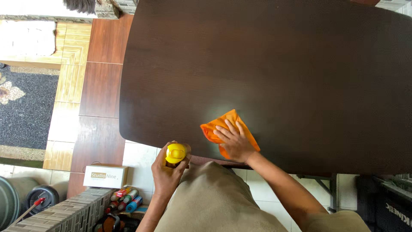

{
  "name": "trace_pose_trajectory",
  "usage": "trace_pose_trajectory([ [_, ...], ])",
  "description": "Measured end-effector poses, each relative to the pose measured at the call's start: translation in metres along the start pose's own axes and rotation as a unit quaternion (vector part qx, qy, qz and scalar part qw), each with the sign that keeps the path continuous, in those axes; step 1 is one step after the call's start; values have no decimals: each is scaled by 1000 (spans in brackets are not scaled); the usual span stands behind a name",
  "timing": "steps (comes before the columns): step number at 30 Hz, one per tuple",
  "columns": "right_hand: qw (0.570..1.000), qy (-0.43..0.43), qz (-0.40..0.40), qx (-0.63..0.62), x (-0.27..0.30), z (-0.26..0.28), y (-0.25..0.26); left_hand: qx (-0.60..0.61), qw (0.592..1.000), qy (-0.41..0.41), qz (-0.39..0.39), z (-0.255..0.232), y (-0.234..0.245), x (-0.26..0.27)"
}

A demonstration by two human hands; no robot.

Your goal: The person wipes a dark brown table surface using an orange cloth. They move the cloth across the table in circular and back-and-forth motions, occasionally picking up and setting down a yellow spray bottle.

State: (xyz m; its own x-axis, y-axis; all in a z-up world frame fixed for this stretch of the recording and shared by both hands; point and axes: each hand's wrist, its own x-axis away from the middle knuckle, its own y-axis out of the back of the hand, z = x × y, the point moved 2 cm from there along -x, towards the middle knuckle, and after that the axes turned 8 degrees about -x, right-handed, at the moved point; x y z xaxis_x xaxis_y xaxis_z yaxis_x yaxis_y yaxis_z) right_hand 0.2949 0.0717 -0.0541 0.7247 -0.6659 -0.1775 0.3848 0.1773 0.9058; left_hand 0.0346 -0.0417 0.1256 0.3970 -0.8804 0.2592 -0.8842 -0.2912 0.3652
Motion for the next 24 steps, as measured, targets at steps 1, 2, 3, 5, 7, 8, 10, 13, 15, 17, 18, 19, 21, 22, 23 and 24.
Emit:
trace_pose_trajectory([
  [1,997,-63,37,14,4,-8,8,-7,1000,-10,0,-2,-1,0],
  [2,988,-130,75,26,13,-17,18,-17,1000,-17,4,-4,0,1],
  [3,974,-195,113,37,18,-38,29,-26,999,-25,8,-5,0,0],
  [5,921,-387,-5,48,37,-73,51,-21,1000,-15,5,-3,1,2],
  [7,891,-381,-148,196,43,-81,64,-20,1000,-18,3,-2,2,0],
  [8,883,-395,-156,202,43,-77,62,-21,1000,-22,2,-3,2,-2],
  [10,864,-423,-171,213,41,-42,45,-9,1000,-29,-3,-2,1,-4],
  [13,930,-366,34,22,36,39,0,16,1000,-24,1,0,-6,-6],
  [15,965,-254,63,-35,33,64,-10,16,1000,-10,13,0,-16,-13],
  [17,997,-67,0,-28,46,67,-2,31,999,-21,36,0,-24,-17],
  [18,996,-83,17,-25,59,54,4,37,998,-26,46,0,-25,-17],
  [19,994,-99,33,-22,76,36,12,31,998,-26,52,0,-26,-17],
  [21,990,-116,-24,71,117,1,33,18,998,-31,59,-2,-26,-20],
  [22,979,-176,-39,90,134,-16,40,9,998,-34,57,-4,-25,-20],
  [23,964,-235,-54,109,148,-26,43,0,998,-38,55,-6,-25,-19],
  [24,949,-285,-75,110,156,-29,40,-9,998,-40,52,-7,-22,-18],
])
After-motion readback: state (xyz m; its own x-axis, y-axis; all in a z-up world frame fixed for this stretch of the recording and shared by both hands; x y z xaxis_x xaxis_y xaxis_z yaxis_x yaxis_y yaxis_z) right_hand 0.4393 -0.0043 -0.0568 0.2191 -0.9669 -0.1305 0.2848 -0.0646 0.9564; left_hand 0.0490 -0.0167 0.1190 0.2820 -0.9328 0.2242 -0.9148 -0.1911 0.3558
